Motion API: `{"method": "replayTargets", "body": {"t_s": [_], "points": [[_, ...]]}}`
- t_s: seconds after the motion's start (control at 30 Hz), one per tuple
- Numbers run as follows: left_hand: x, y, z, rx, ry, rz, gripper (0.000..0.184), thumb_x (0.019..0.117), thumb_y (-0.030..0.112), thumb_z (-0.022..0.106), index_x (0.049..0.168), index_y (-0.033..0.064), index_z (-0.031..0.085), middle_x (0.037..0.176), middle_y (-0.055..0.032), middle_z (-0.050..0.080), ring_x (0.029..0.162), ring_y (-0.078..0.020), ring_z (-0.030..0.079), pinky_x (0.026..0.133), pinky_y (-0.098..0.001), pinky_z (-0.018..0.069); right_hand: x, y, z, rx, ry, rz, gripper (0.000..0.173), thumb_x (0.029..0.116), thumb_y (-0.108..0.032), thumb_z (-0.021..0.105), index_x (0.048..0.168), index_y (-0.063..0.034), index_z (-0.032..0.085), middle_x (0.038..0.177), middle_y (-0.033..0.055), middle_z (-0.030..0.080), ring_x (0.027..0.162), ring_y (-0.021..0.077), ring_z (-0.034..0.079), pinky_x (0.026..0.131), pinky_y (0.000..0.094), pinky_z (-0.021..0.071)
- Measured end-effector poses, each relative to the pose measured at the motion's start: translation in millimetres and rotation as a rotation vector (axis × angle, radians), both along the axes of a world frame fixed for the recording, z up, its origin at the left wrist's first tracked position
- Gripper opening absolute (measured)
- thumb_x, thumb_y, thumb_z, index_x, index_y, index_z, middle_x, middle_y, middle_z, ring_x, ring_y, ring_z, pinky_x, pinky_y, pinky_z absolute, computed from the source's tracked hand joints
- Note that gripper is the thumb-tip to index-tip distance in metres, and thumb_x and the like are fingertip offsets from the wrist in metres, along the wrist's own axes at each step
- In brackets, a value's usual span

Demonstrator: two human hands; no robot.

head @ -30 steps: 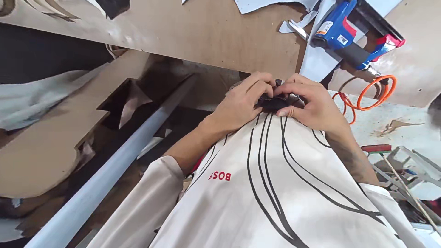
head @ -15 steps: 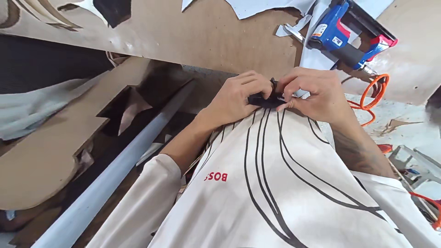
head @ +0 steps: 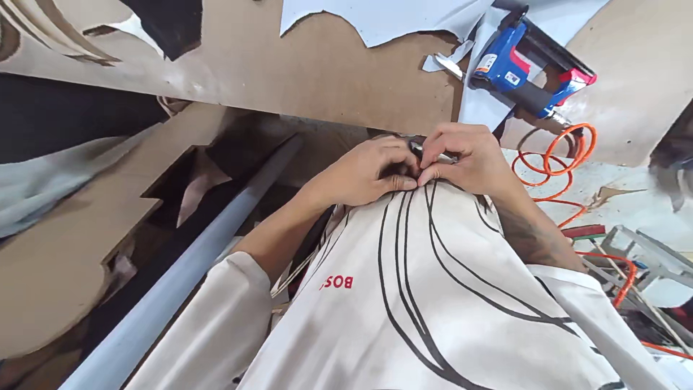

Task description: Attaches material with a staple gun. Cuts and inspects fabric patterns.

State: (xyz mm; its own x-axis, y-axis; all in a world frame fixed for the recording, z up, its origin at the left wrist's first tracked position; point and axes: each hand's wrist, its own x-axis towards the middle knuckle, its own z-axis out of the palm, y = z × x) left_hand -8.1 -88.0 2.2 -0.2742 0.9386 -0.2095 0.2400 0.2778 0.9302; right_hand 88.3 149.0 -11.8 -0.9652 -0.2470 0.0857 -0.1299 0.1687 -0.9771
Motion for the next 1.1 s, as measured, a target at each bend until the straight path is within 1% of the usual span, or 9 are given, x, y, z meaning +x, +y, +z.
{"method": "replayTargets", "body": {"t_s": [0.13,0.2,0.33,0.47,0.57,0.73,0.87,0.97,1.1], "points": [[0.2,4.6,-0.3,-0.016,0.007,-0.001,0.022,0.1003,0.034,0.064,0.100,0.0134,0.071,0.103,0.0020,0.066,0.104,-0.0094,0.062,0.095,-0.0324,0.0525,-3.2,8.2,1.5,-0.014,0.026,0.070,0.015,0.0869,-0.015,0.082,0.084,-0.0040,0.073,0.100,0.0072,0.069,0.096,0.0133,0.067,0.082,0.0283,0.0595],[-1.3,4.5,-0.9,-0.016,-0.023,0.016,0.021,0.1001,0.033,0.064,0.106,0.0133,0.069,0.110,0.0014,0.066,0.108,-0.0086,0.063,0.096,-0.0321,0.0543,-5.0,11.7,0.8,-0.056,0.031,0.085,0.015,0.0900,-0.013,0.079,0.084,-0.0030,0.070,0.098,0.0072,0.070,0.093,0.0137,0.069,0.080,0.0297,0.0608],[-6.5,4.0,-1.4,-0.040,-0.019,0.004,0.034,0.0992,0.039,0.065,0.123,0.0154,0.068,0.115,0.0037,0.065,0.095,-0.0052,0.060,0.084,-0.0275,0.0540,-3.9,15.6,-4.1,-0.076,0.000,0.059,0.021,0.0824,-0.014,0.087,0.091,-0.0020,0.071,0.101,0.0074,0.069,0.092,0.0141,0.069,0.078,0.0298,0.0625],[-10.7,5.8,-1.5,-0.012,-0.054,0.018,0.030,0.0978,0.037,0.068,0.114,0.0126,0.071,0.115,0.0019,0.066,0.097,-0.0059,0.063,0.084,-0.0263,0.0558,-3.6,14.8,-1.9,-0.037,0.016,0.050,0.020,0.0806,-0.011,0.088,0.094,-0.0028,0.076,0.103,0.0076,0.070,0.095,0.0137,0.068,0.081,0.0284,0.0615],[-13.4,7.0,-4.5,-0.002,-0.213,0.071,0.031,0.0961,0.030,0.072,0.120,0.0137,0.062,0.108,0.0029,0.068,0.098,-0.0073,0.066,0.087,-0.0286,0.0583,-5.0,13.5,2.4,0.026,0.054,0.011,0.017,0.0808,-0.012,0.088,0.088,-0.0028,0.075,0.102,0.0084,0.071,0.096,0.0141,0.069,0.083,0.0296,0.0615],[-17.5,5.6,-6.2,-0.032,-0.172,0.037,0.037,0.0979,0.041,0.064,0.124,0.0156,0.067,0.113,0.0013,0.067,0.098,-0.0086,0.061,0.088,-0.0330,0.0535,-1.4,8.5,0.1,0.102,0.060,-0.045,0.019,0.0861,-0.021,0.085,0.090,-0.0042,0.076,0.103,0.0082,0.072,0.098,0.0133,0.069,0.088,0.0304,0.0591],[-19.7,19.8,-9.4,0.055,-0.144,0.031,0.036,0.0951,0.045,0.065,0.124,0.0225,0.069,0.119,0.0051,0.068,0.109,-0.0073,0.064,0.094,-0.0355,0.0574,-2.0,10.9,15.5,0.080,0.166,-0.081,0.009,0.0830,-0.011,0.084,0.091,-0.0067,0.082,0.098,0.0092,0.073,0.097,0.0149,0.067,0.089,0.0310,0.0564],[-22.6,20.2,-11.2,0.100,-0.249,0.018,0.026,0.0934,0.025,0.071,0.113,0.0074,0.071,0.115,-0.0066,0.068,0.106,-0.0140,0.066,0.092,-0.0385,0.0579,-2.2,5.9,18.6,0.087,0.160,-0.080,0.015,0.0814,-0.005,0.084,0.096,-0.0064,0.082,0.091,0.0084,0.071,0.090,0.0156,0.067,0.084,0.0336,0.0569],[-14.6,22.3,-3.7,0.071,-0.314,0.104,0.023,0.0954,0.016,0.071,0.106,-0.0036,0.066,0.121,-0.0153,0.067,0.109,-0.0168,0.067,0.095,-0.0390,0.0582,1.2,13.6,15.8,0.067,0.086,-0.078,0.010,0.0816,-0.006,0.084,0.090,-0.0032,0.080,0.096,0.0100,0.073,0.091,0.0167,0.068,0.084,0.0356,0.0579]]}}
